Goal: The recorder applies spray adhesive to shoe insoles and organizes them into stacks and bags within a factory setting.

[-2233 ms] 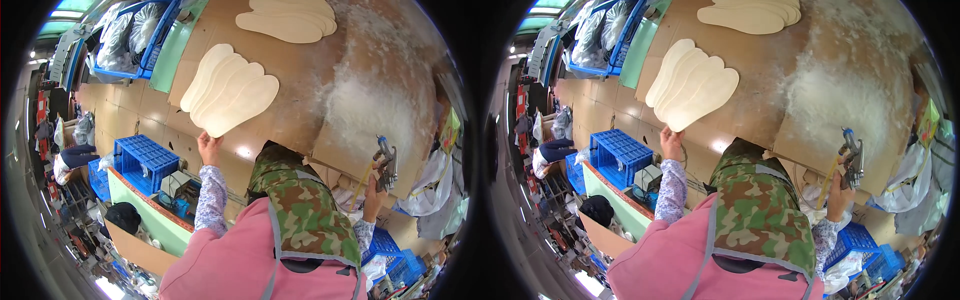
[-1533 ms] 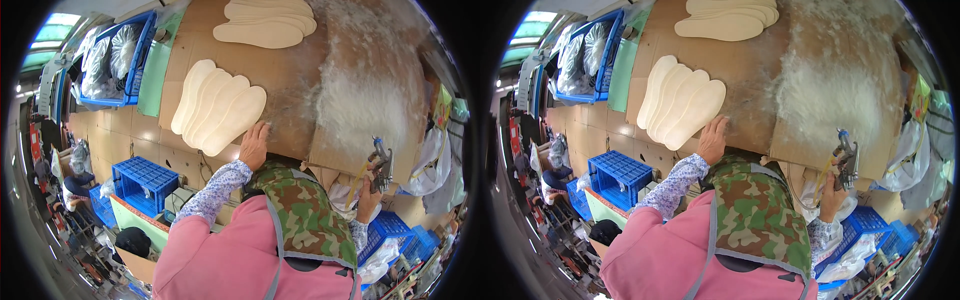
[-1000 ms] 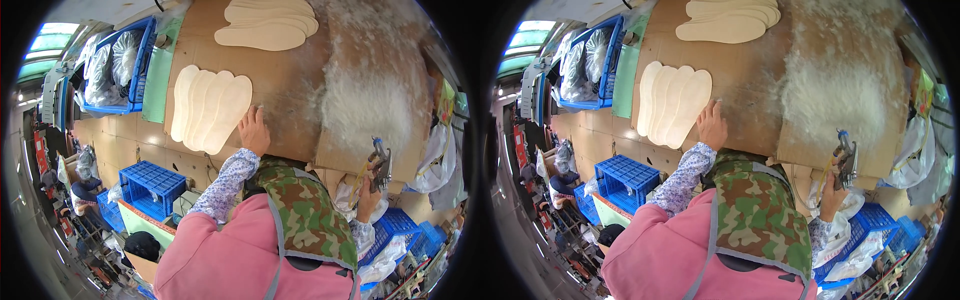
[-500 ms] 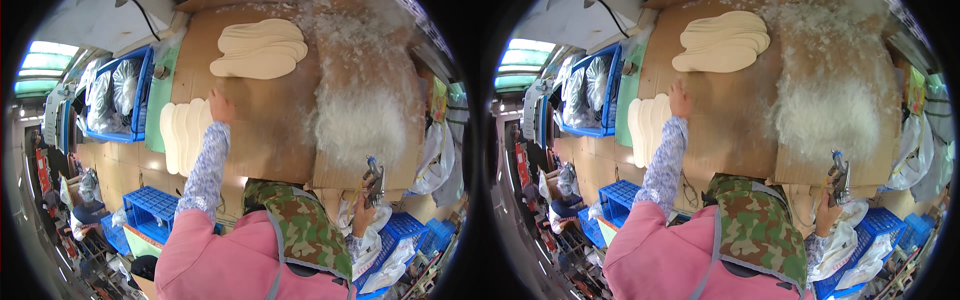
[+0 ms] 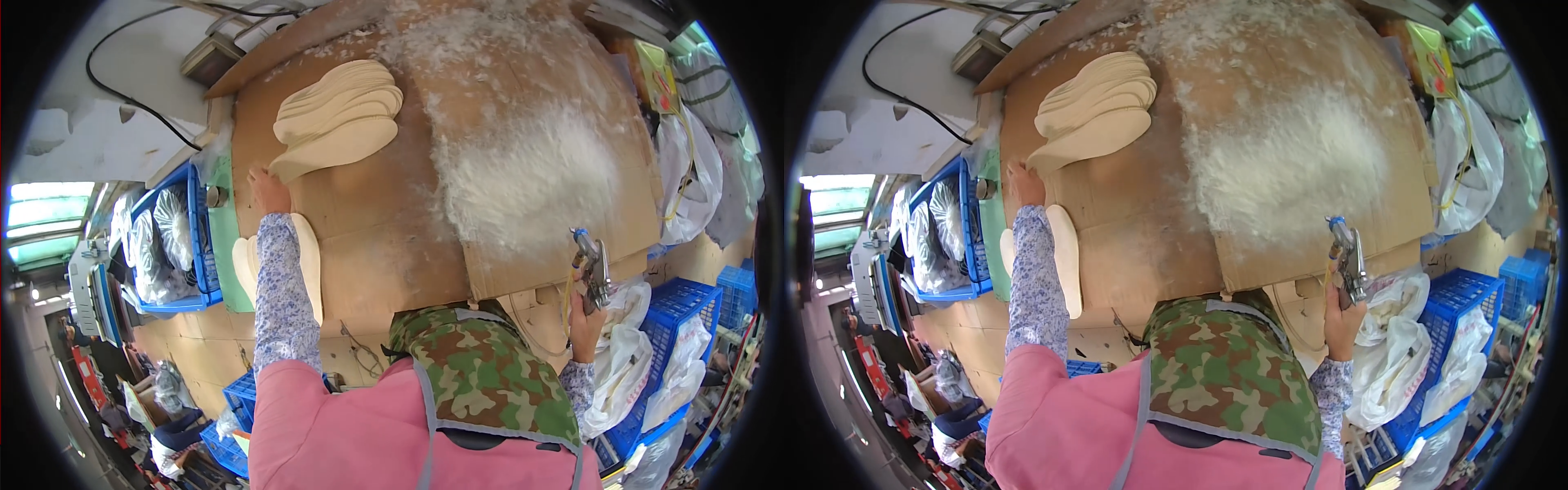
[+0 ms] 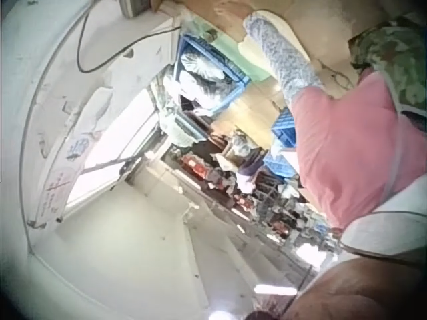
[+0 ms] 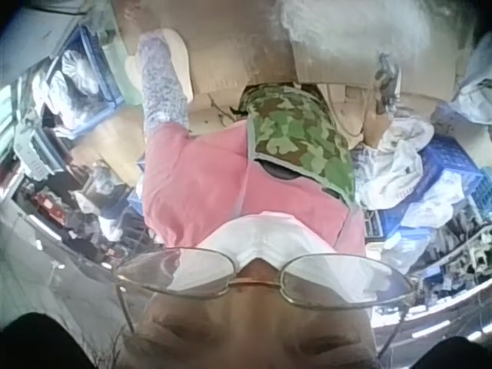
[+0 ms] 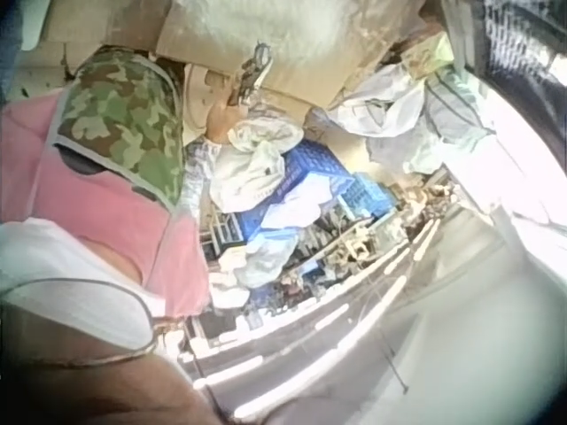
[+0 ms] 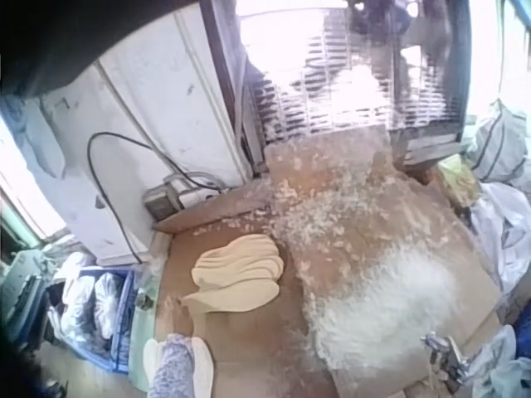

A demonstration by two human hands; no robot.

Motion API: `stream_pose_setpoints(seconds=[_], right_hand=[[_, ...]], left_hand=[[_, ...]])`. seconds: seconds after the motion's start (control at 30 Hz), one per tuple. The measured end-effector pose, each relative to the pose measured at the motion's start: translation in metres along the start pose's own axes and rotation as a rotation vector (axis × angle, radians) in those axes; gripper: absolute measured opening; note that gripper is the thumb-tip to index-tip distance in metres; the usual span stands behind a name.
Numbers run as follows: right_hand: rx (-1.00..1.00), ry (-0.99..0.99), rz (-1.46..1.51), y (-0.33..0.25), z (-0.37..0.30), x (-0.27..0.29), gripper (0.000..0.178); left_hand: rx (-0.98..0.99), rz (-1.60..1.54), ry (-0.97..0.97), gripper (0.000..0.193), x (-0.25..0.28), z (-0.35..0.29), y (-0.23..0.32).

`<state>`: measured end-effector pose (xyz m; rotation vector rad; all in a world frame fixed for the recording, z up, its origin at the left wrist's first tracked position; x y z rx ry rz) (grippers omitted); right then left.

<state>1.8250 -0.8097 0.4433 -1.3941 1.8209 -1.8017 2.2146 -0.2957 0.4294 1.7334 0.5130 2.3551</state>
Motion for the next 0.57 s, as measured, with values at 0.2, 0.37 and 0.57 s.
stream_pose_setpoints(seconds=[0.2, 0.37, 0.57], right_hand=[[-0.052, -0.111, -0.022, -0.006, 0.01, 0.003, 0.02], [0.179, -0.054, 0.066, -0.027, 0.009, 0.006, 0.024], [-0.001, -0.061, 0.045, -0.003, 0.008, 0.013, 0.027]], left_hand=[[0.023, 0.173, -0.025, 0.03, -0.029, 0.012, -0.021], [0.05, 0.315, 0.11, 0.034, -0.058, 0.009, -0.039], [0.366, 0.246, 0.005, 0.048, -0.058, -0.008, -0.047]])
Point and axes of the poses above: each hand's wrist, its own z-axis towards the middle knuckle, its own x-axis out of the back of the hand, y = z × x, the point moved 6 cm from there along z, towards the middle knuckle, and after that the axes turned 1 degree about -x, right-handed, at the moved point
